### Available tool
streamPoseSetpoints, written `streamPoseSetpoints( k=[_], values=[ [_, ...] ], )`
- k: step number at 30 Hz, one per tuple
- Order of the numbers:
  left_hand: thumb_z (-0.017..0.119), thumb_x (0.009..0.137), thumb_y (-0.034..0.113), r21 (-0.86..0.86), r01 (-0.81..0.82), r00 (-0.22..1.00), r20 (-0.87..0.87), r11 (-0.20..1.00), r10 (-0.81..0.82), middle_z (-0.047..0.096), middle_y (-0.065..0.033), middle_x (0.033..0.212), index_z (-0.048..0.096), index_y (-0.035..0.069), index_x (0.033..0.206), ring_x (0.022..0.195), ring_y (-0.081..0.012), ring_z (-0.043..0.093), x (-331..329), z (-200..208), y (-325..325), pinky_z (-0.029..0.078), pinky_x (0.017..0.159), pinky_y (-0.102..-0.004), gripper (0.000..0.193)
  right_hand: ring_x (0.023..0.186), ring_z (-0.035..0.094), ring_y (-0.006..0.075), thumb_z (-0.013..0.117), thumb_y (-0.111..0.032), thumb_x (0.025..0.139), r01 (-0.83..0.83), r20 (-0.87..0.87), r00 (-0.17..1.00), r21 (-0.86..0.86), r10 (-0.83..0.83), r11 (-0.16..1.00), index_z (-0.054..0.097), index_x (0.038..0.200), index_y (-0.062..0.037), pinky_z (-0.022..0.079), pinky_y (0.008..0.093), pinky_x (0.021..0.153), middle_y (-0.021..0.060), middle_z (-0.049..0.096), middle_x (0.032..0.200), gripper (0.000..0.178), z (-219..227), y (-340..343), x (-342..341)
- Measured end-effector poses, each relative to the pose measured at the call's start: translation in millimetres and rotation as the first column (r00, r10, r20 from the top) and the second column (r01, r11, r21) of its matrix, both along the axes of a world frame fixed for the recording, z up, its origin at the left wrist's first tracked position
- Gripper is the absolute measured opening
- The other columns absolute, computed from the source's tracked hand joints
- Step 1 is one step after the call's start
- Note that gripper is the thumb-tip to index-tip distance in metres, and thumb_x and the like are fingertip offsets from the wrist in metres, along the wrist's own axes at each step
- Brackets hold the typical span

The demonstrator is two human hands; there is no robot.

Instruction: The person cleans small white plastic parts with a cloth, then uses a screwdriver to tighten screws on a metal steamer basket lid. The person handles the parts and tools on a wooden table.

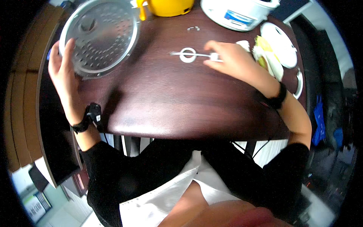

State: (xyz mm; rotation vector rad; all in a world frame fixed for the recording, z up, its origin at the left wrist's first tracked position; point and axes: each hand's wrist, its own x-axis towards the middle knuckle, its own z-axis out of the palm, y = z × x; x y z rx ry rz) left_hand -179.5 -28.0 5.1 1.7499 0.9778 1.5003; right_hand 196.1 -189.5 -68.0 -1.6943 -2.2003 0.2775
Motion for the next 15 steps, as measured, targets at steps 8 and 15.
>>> streamPoseSetpoints(
  k=[8, 15],
  values=[
    [0.059, 0.093, 0.015, -0.139, 0.063, 0.994, 0.093, 0.988, -0.051, 0.063, -0.0061, 0.092, 0.057, 0.001, 0.105, 0.077, -0.0091, 0.06, 0, -11, 0, 0.049, 0.066, -0.0221, 0.018, 0.072, 0.065, 0.032, 0.067, -0.032, 0.081, -0.101, 0.212, 0.968, -0.157, 0.133, 0.982, 0.056, 0.089, -0.0039, 0.052, 0.0425, 0.062, 0.0127, 0.061, 0.081, 0.031, -7, -23, -1],
    [0.058, 0.093, 0.015, -0.231, 0.188, 0.969, 0.2, 0.955, -0.142, 0.063, -0.0031, 0.089, 0.058, 0.002, 0.104, 0.076, -0.0069, 0.059, 12, -29, 6, 0.047, 0.067, -0.0204, 0.017, 0.075, 0.061, 0.0276, 0.067, -0.03, 0.083, 0.128, 0.236, 0.968, -0.169, -0.086, 0.977, 0.054, 0.088, -0.0053, 0.046, 0.0361, 0.066, 0.0101, 0.058, 0.085, 0.028, -6, -62, 42]
  ],
)
